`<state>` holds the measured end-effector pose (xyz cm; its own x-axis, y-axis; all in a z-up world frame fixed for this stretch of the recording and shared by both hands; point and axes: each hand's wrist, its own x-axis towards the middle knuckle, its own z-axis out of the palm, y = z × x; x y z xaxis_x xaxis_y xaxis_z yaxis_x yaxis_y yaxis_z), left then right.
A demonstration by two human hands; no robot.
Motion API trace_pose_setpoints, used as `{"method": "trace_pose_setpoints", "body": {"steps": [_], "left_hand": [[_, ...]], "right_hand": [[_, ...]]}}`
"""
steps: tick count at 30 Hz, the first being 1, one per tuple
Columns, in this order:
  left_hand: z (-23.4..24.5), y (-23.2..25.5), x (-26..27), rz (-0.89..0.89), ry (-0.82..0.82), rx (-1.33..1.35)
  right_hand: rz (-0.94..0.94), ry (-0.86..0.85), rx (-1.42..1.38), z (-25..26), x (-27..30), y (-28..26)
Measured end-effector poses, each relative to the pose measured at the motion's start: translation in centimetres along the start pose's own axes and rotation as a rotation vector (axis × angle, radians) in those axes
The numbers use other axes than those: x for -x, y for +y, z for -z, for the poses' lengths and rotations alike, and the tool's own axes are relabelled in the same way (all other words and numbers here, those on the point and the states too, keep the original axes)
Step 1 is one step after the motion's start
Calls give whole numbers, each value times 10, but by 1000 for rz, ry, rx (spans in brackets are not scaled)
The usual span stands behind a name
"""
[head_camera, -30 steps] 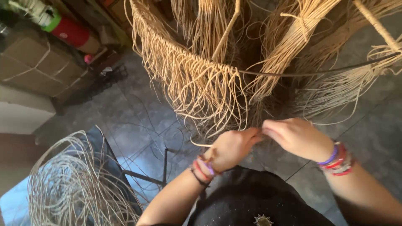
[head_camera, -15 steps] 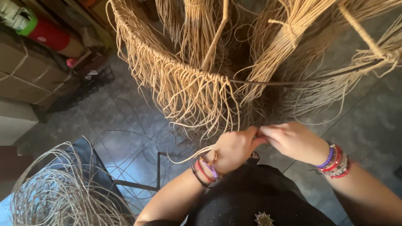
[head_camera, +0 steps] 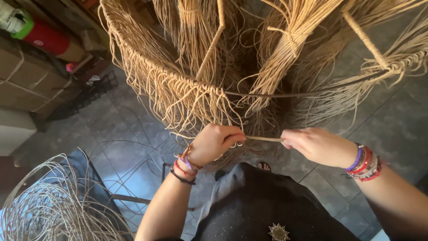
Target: Weaving and knotting natural fiber strands onto a circular frame to create a decorative object
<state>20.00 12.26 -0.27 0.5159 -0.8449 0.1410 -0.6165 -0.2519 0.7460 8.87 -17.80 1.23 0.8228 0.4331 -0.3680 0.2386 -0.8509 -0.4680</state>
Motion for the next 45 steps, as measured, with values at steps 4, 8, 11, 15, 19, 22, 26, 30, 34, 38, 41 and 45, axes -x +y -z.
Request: {"method": "trace_pose_setpoints", "body": {"steps": [4,8,11,15,19,22,26,30,34,38,41,45], "left_hand": [[-2,10,1,16,34,27],[-13,28,0,32,59,120],[-13,68,-4,-67,446,28],[-40,65,-4,-365,801,-193],[-66,46,-32,-255,630,-341],[-83,27,-53,-89,621,-491],[-96,19,-72,-24,665,-619],[-97,12,-81,27,656,-600],[-104,1,-81,235,537,-146],[-119,30,-55,127,326,60],[-73,71,-45,-274,476,-180],[-53,62,-68,-416,546,-223]], "right_hand": [[-45,102,-2,-7,3,8],[134,387,70,-17,5,42],[256,520,116,17,15,27],[341,788,-17,29,2,14],[134,1077,78,37,-34,-6],[-63,1093,318,34,-51,-9],[-136,993,528,48,-48,-29],[-45,932,406,53,-41,-36],[51,1047,-110,18,-24,-40],[128,1007,-386,-34,-21,-16],[272,862,-429,-6,-13,-25],[339,780,-260,-33,-16,23]]}}
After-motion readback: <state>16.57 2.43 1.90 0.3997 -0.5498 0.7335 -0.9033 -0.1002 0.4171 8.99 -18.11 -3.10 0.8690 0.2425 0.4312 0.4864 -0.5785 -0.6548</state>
